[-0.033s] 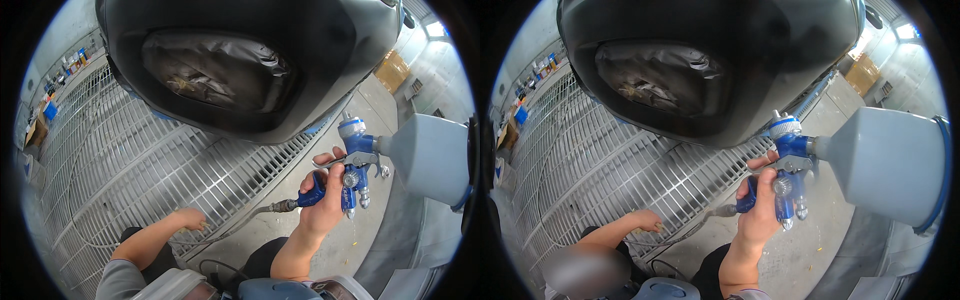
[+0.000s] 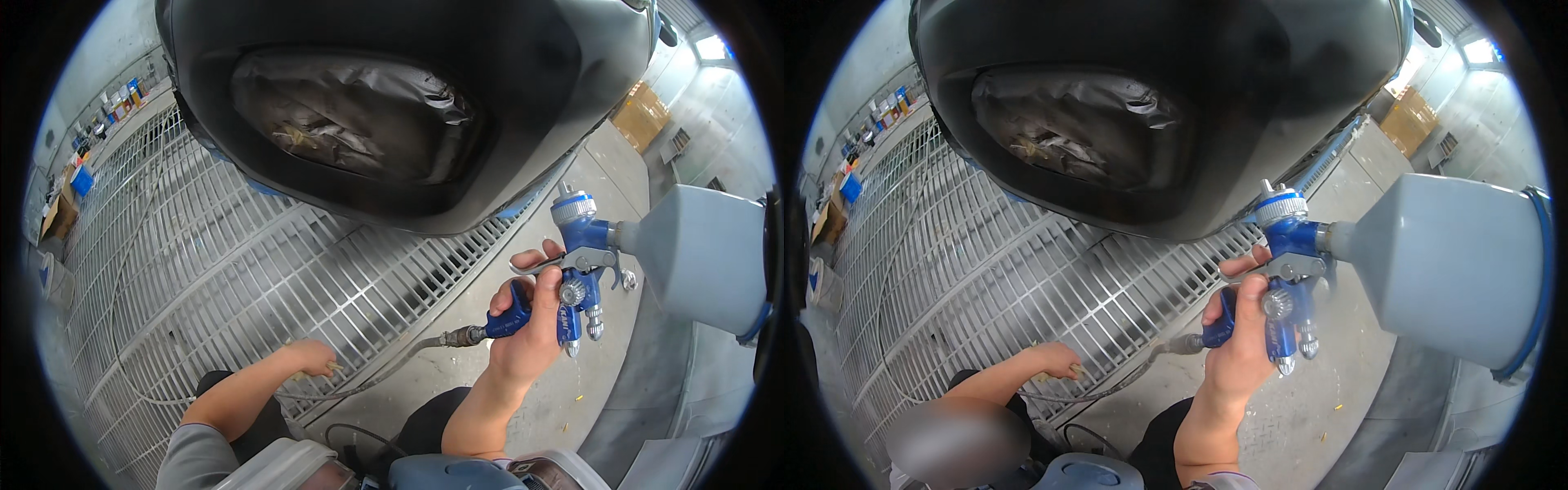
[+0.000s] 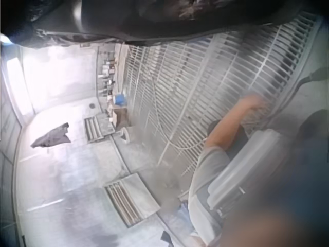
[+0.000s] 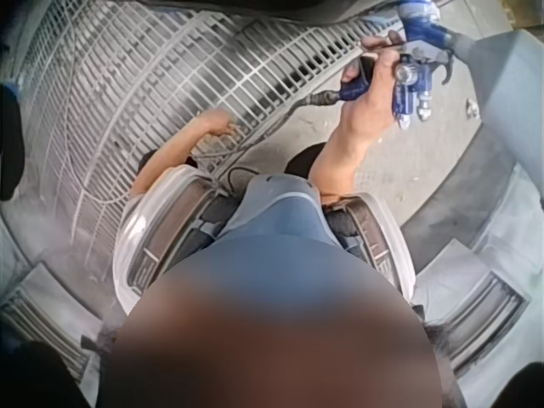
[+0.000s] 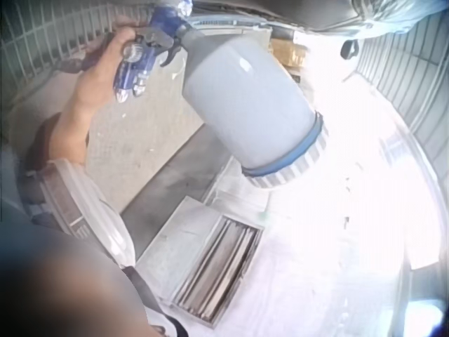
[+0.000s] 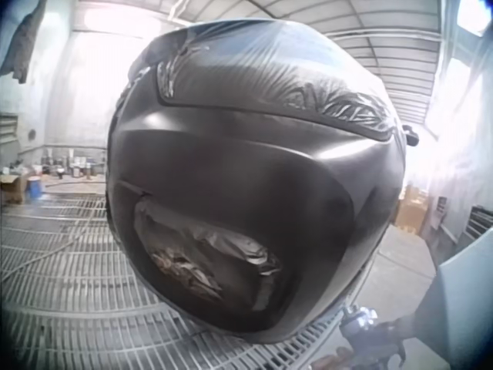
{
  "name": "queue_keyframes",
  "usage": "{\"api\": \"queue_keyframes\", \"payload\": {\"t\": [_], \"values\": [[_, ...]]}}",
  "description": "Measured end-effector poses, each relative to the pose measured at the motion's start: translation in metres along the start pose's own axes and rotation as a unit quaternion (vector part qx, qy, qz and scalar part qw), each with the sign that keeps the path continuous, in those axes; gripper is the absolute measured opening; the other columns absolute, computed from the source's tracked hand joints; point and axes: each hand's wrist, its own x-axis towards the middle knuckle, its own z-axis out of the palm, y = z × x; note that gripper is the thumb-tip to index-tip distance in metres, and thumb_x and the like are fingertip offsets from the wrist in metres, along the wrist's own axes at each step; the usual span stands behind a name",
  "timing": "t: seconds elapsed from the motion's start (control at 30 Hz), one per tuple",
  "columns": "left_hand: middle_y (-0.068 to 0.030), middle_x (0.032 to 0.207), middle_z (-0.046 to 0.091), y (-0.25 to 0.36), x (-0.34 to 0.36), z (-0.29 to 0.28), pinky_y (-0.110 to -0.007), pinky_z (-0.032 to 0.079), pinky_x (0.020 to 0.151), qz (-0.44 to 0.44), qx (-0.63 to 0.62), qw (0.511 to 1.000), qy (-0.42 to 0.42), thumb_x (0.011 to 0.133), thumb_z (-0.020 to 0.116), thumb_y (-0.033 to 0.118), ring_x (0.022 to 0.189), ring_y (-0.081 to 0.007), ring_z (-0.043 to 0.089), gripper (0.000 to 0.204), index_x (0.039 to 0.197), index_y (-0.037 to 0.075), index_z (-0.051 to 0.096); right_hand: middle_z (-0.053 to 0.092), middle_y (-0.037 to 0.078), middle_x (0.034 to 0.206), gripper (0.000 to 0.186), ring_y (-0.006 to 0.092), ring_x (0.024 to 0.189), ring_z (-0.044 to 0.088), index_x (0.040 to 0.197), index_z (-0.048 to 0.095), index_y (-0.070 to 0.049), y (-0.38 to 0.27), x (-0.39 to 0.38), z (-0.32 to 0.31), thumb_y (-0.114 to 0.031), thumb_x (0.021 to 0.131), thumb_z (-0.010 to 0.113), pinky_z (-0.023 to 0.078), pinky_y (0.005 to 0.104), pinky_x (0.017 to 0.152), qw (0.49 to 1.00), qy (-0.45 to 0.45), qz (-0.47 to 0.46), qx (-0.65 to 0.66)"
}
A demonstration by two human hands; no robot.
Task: The person uses a spray gun to apply a coat of paint to a car bumper. The bumper is partially masked with blue protective film and yellow tape. The person moves the spray gun in smooth, sweeping motions across the surface of the bumper.
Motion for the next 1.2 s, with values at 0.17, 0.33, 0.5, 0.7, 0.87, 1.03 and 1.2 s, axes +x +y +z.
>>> {"api": "queue_keyframes", "payload": {"t": [0.17, 0.33, 0.5, 0.7, 0.87, 1.03, 1.2], "values": [[-0.0158, 0.116, 0.076, 0.005, 0.000, -0.004, -0.052, 0.056, 0.093, -0.011, -0.005, 1.000, -0.010, 0.092, 0.075, 0.049, 0.112, -0.0403, 0.069, 0.045, 0.123, 0.016, 0.074, 0.066, 0.017, 0.106, 0.030, 0.0146, 0.063, 0.057, 0.127, 0.058, 0.003, -0.002, 0.000, 0.001, -0.013, 0.103, 0.067, 0.047, 0.0262, 0.050, 0.999, 0.010, 0.010, 0.042], [-0.0130, 0.113, 0.075, 0.000, 0.006, 0.003, -0.052, 0.056, 0.090, -0.012, -0.004, 1.000, -0.002, 0.090, 0.078, 0.046, 0.112, -0.0376, 0.069, 0.040, 0.115, 0.015, 0.076, 0.068, 0.017, 0.102, 0.032, 0.0146, 0.059, 0.057, 0.128, 0.058, 0.003, -0.003, -0.001, 0.001, -0.014, 0.103, 0.068, 0.047, 0.0255, 0.051, 0.999, -0.004, 0.009, 0.047], [-0.0158, 0.118, 0.075, 0.002, 0.007, -0.001, -0.052, 0.055, 0.094, -0.002, 0.008, 1.000, -0.016, 0.092, 0.074, 0.049, 0.113, -0.0406, 0.069, 0.047, 0.123, 0.014, 0.074, 0.069, 0.017, 0.102, 0.035, 0.0143, 0.058, 0.058, 0.129, 0.059, 0.002, -0.003, -0.004, 0.003, -0.017, 0.102, 0.070, 0.047, 0.0257, 0.052, 0.999, -0.010, 0.022, 0.038], [-0.0147, 0.119, 0.075, 0.001, 0.007, 0.004, -0.052, 0.055, 0.094, -0.010, 0.006, 1.000, -0.019, 0.093, 0.074, 0.050, 0.114, -0.0398, 0.068, 0.047, 0.122, 0.014, 0.074, 0.069, 0.016, 0.103, 0.040, 0.0136, 0.060, 0.058, 0.129, 0.060, 0.002, -0.007, -0.011, 0.007, -0.024, 0.101, 0.074, 0.048, 0.0261, 0.055, 0.998, -0.041, 0.039, 0.039], [-0.0140, 0.117, 0.075, 0.006, 0.003, -0.001, -0.052, 0.055, 0.093, -0.004, 0.003, 1.000, -0.008, 0.093, 0.074, 0.050, 0.114, -0.0393, 0.069, 0.044, 0.121, 0.016, 0.075, 0.068, 0.018, 0.102, 0.038, 0.0158, 0.055, 0.057, 0.133, 0.059, 0.003, 0.001, -0.011, 0.006, -0.024, 0.106, 0.066, 0.046, 0.0268, 0.049, 0.998, -0.066, 0.008, 0.015], [-0.0137, 0.116, 0.075, 0.008, 0.003, -0.001, -0.051, 0.055, 0.093, -0.004, 0.007, 1.000, -0.009, 0.093, 0.074, 0.049, 0.113, -0.0389, 0.069, 0.042, 0.118, 0.016, 0.075, 0.068, 0.018, 0.102, 0.038, 0.0155, 0.055, 0.057, 0.133, 0.059, 0.003, 0.001, -0.013, 0.008, -0.023, 0.106, 0.067, 0.047, 0.0267, 0.049, 0.998, -0.055, 0.011, 0.017], [-0.0143, 0.116, 0.075, 0.009, 0.003, -0.003, -0.051, 0.055, 0.093, 0.009, 0.013, 1.000, -0.011, 0.093, 0.073, 0.050, 0.113, -0.0390, 0.069, 0.042, 0.118, 0.016, 0.075, 0.069, 0.016, 0.102, 0.043, 0.0131, 0.060, 0.058, 0.129, 0.061, 0.002, -0.007, -0.014, 0.011, -0.025, 0.100, 0.076, 0.048, 0.0259, 0.055, 0.997, -0.050, 0.035, 0.045]]}}
